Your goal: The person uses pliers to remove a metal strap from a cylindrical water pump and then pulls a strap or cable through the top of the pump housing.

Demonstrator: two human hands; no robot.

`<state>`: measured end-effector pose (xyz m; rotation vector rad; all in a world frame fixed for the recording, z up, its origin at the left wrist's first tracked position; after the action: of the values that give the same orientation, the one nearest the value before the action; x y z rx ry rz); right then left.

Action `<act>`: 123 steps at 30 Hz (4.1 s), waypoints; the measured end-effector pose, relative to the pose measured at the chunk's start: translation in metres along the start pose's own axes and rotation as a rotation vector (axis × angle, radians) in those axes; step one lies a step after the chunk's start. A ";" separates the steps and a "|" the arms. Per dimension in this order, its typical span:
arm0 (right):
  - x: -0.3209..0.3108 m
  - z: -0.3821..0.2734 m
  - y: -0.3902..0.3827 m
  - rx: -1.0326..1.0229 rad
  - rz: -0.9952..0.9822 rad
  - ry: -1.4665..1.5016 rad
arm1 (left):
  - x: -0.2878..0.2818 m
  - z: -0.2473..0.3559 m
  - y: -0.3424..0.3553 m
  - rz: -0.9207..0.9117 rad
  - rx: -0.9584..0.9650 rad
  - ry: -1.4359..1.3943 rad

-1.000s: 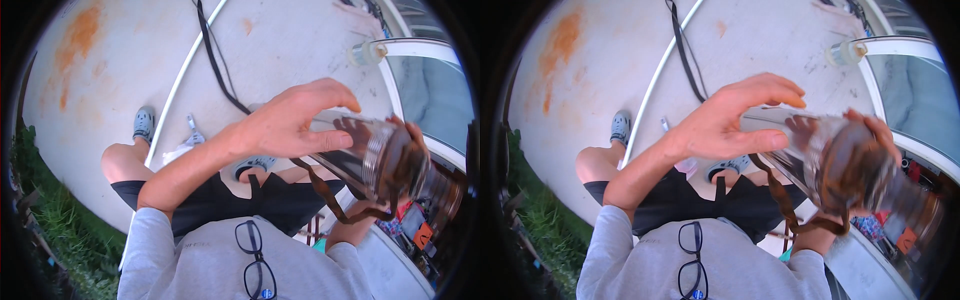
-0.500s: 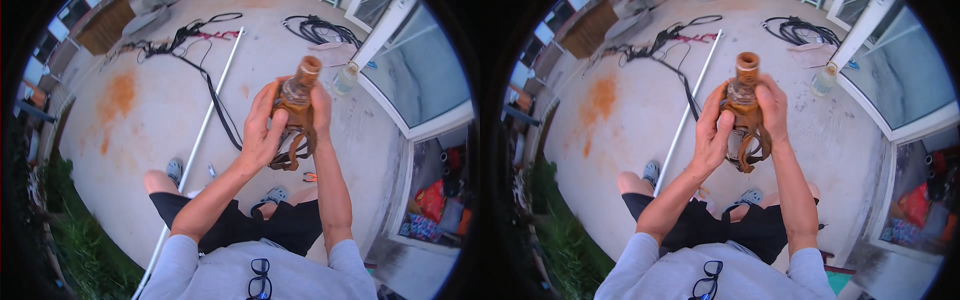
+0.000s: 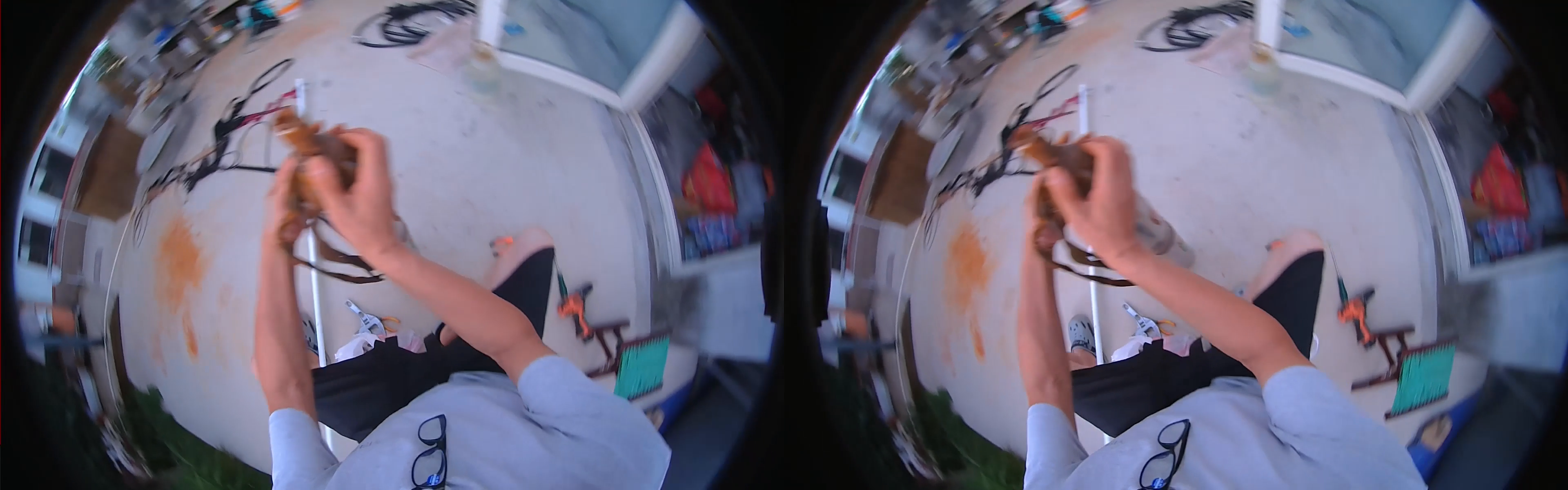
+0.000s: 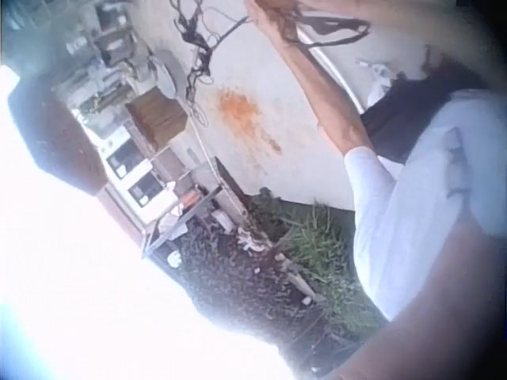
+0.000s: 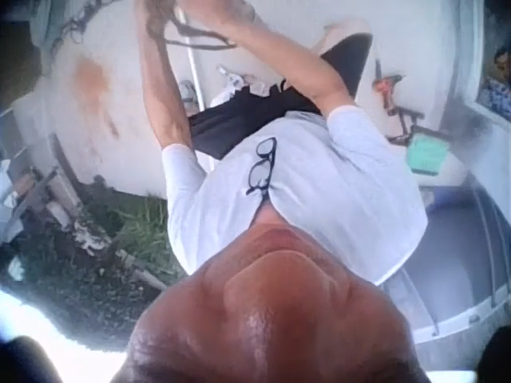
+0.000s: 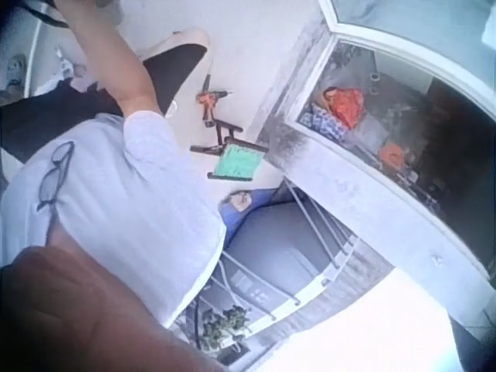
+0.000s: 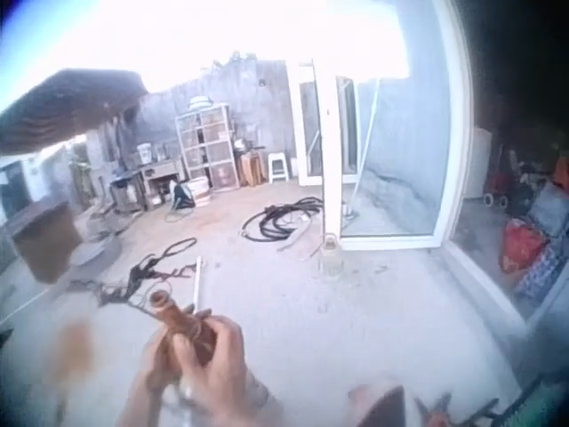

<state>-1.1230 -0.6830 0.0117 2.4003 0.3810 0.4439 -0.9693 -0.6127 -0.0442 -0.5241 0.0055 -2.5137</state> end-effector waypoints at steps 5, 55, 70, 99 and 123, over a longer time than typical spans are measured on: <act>-0.034 0.003 0.007 -0.037 -0.127 0.018 | 0.030 0.048 -0.021 -0.174 0.029 0.181; -0.432 0.326 -0.113 1.215 0.433 0.246 | 0.126 0.067 -0.049 0.078 0.308 0.977; -0.232 0.048 0.119 0.356 -0.775 -0.521 | 0.078 0.042 -0.077 0.310 0.468 0.723; -0.034 -0.031 0.182 -0.530 -1.536 -1.074 | 0.054 0.103 -0.083 -0.025 0.583 1.298; 0.044 -0.084 0.168 -1.437 -1.677 -1.335 | 0.059 0.023 -0.004 -0.224 0.568 0.052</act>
<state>-1.0914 -0.7445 0.1918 0.1552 0.7806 -1.1681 -1.0083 -0.6384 -0.0009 -0.2318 -0.7604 -2.5757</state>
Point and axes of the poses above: each hand's wrist, its own y-axis towards the middle knuckle, its own x-axis out of the palm, z = x × y, the point moved 3 cm from there along y, towards the middle knuckle, and after that the axes turned 3 degrees about -x, right-handed, at the moved point
